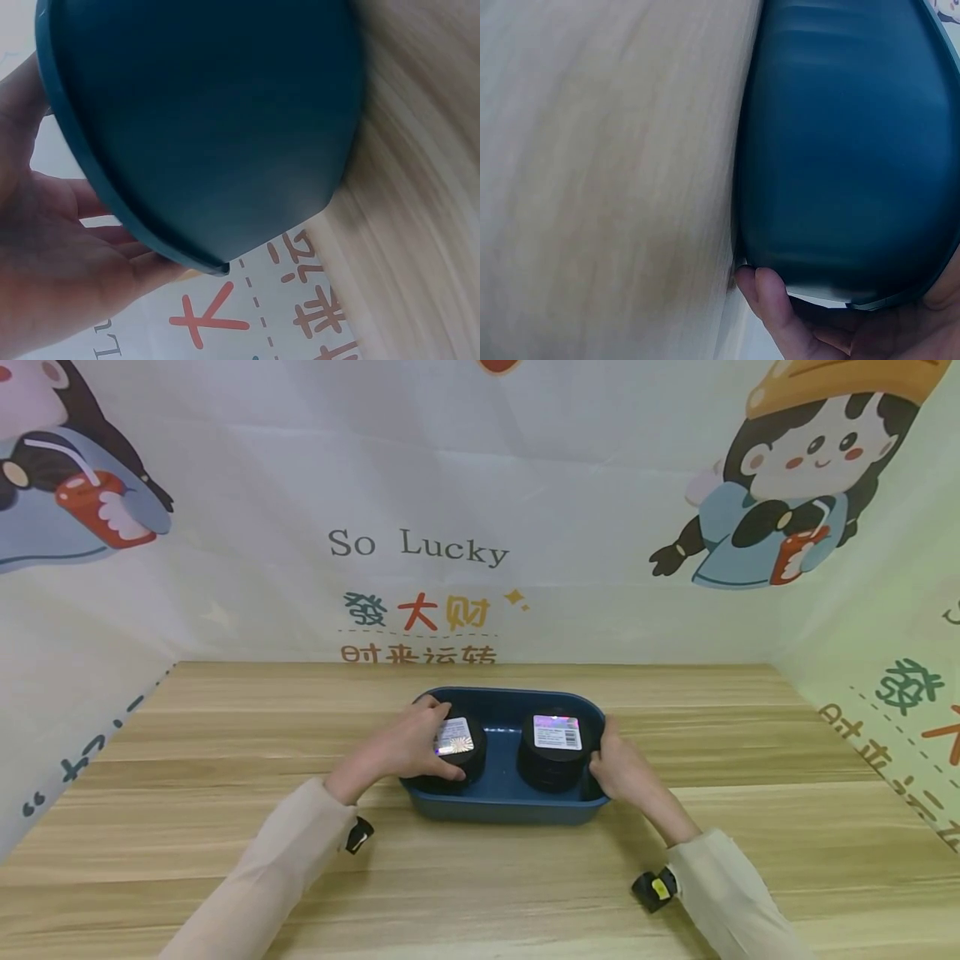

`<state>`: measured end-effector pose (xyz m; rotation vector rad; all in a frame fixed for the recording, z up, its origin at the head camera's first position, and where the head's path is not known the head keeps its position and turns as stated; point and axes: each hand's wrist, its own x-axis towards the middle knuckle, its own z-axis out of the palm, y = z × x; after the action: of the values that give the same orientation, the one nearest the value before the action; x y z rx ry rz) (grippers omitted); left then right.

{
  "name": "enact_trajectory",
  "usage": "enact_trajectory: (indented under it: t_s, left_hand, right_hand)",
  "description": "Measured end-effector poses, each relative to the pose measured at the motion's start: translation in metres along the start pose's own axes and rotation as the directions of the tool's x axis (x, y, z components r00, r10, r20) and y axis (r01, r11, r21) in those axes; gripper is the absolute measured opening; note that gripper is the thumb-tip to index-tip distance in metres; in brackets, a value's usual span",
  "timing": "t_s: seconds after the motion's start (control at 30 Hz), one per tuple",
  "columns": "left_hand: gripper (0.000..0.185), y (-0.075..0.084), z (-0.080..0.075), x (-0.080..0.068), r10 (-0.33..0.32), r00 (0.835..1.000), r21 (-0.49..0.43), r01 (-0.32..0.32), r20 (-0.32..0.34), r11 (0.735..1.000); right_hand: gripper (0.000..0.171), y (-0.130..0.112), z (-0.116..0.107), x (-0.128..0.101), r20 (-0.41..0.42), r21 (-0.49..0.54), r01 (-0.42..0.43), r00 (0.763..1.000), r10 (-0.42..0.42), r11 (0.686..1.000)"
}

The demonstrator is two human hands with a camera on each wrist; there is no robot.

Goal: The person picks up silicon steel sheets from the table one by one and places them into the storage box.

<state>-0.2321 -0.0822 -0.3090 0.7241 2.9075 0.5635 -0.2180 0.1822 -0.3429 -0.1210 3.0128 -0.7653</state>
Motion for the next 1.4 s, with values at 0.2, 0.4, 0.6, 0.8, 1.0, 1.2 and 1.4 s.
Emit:
enact_trajectory:
  t_s: [0.2,0.4,0.6,0.8,1.0,1.2,1.4]
  left_hand:
    - [0.087,-0.001,0.002,0.001,0.005,1.0,0.004,-0.005,-0.001,1.0]
    - [0.086,-0.001,0.003,0.002,0.004,1.0,0.011,-0.004,0.006,1.0]
    - [0.085,-0.001,0.003,0.004,0.004,1.0,0.022,-0.004,0.012,1.0]
    - [0.085,-0.003,0.004,0.006,0.019,1.0,0.032,-0.019,0.003,0.999]
    - [0.086,-0.003,0.005,0.01,0.002,1.0,0.029,-0.003,0.013,1.0]
    - [0.087,-0.003,0.004,0.012,-0.013,1.0,0.012,0.012,0.027,1.0]
    - [0.092,-0.002,0.005,0.014,-0.025,0.999,-0.001,0.025,0.035,1.0]
  right_hand:
    - [0.057,0.0,0.0,0.0,0.007,0.008,-0.008,1.0,0.008,1.0]
    - [0.059,-0.001,0.0,0.0,0.018,0.013,-0.012,1.0,0.012,1.0]
    - [0.057,0.0,0.0,-0.001,-0.004,0.001,0.019,1.0,-0.019,1.0]
    - [0.049,0.001,0.001,-0.003,-0.057,-0.016,0.071,0.996,-0.072,0.997]
    - [0.049,0.001,0.001,-0.003,-0.058,-0.017,0.073,0.996,-0.074,0.997]
    - [0.053,0.001,0.001,-0.002,-0.053,-0.016,0.058,0.997,-0.059,0.998]
    - [0.054,0.002,0.001,-0.002,-0.057,-0.026,0.07,0.996,-0.072,0.997]
